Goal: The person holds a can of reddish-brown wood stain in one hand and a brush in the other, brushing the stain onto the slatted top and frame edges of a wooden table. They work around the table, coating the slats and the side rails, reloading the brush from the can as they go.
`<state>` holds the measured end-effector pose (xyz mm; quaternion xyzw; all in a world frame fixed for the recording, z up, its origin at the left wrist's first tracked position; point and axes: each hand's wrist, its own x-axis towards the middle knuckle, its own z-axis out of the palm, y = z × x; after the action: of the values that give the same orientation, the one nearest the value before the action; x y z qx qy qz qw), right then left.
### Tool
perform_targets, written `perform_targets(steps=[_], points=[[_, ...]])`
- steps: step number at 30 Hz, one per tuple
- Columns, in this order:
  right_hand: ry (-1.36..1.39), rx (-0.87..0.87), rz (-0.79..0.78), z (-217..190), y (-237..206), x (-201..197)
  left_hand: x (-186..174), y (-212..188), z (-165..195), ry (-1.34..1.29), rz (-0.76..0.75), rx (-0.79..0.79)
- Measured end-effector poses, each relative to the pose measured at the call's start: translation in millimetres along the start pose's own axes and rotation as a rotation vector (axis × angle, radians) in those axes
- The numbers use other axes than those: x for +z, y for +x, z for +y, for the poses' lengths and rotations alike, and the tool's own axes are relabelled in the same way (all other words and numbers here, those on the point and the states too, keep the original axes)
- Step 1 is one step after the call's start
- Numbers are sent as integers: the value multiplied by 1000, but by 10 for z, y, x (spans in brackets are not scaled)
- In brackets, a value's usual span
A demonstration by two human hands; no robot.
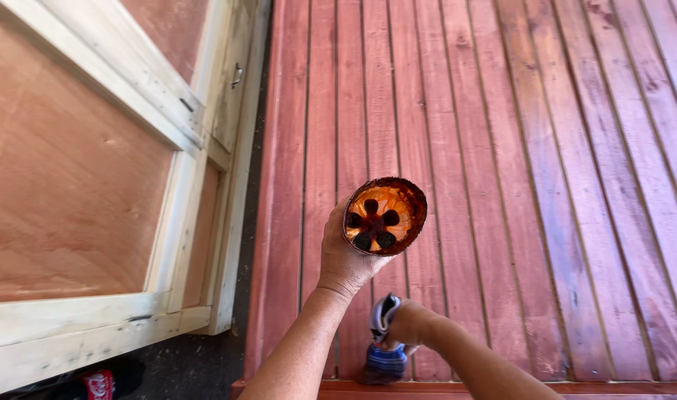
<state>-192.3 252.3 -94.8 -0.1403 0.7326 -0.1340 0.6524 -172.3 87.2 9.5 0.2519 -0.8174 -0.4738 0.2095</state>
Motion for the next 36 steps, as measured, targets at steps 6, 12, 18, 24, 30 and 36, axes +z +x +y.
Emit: perform_targets(steps=[6,12,18,24,30,36], points=[[125,-10,38,943,-164,-488,666,-32,366,-55,7,67],[120,-31,76,1791,-406,-955,1387,-200,820,-135,-15,-11],[13,53,112,2896,-648,-1562,2141,-331,1227,-91,-17,1],[194,148,128,3914,-774,-2114,2828,-409,1511,-128,-43,-38],[97,324,155,4442,-1049,-2563,3107,-513,1623,-68,-79,-20],[-319,274,211,3998,-1278,-2615,3087,-475,1636,-67,-71,15]])
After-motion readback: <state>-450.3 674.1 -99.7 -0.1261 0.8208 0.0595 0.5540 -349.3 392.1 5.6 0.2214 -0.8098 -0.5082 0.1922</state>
